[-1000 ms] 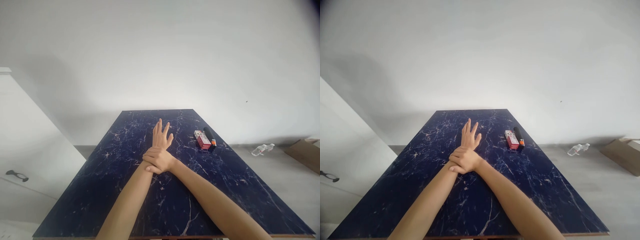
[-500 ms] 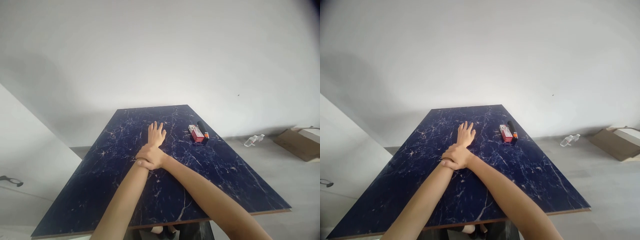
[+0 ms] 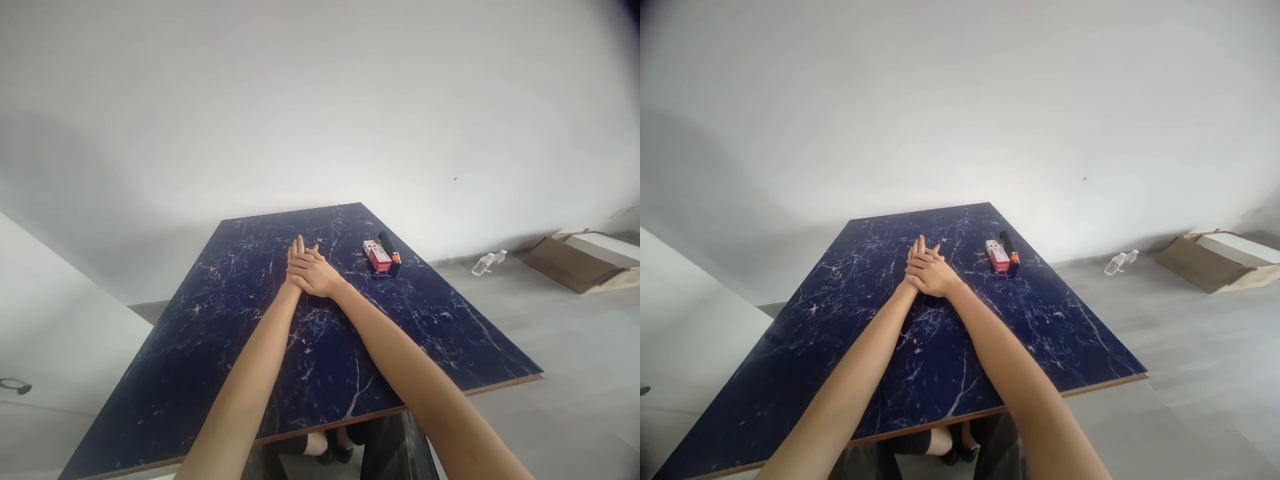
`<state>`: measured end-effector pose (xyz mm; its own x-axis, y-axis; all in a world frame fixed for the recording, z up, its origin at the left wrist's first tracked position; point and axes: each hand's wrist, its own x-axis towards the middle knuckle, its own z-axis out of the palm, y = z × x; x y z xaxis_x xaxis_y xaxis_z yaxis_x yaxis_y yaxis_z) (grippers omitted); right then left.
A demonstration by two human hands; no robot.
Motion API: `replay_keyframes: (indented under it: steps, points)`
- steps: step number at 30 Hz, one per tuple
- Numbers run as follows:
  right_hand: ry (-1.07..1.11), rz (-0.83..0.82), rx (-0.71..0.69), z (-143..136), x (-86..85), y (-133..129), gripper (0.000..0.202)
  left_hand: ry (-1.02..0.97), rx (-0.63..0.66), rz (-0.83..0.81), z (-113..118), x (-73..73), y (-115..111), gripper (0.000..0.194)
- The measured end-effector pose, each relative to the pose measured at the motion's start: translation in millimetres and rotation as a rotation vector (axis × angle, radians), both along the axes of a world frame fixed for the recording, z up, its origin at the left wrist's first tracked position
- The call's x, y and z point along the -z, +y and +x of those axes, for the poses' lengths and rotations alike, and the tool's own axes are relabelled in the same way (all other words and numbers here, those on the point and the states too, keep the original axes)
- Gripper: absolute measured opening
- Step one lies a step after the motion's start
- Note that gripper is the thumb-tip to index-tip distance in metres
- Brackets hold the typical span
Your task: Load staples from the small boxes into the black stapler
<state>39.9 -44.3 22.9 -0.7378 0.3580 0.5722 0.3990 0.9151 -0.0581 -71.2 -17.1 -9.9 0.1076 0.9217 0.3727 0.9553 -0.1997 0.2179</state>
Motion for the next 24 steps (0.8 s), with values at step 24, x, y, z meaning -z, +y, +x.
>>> replay_keyframes:
  steps: [24]
  points:
    - [0.562,-0.569,1.226,158.7,10.5,6.2,0.06,-0.042,0.192,0.298,-50.3,-19.8,-47.4,0.04]
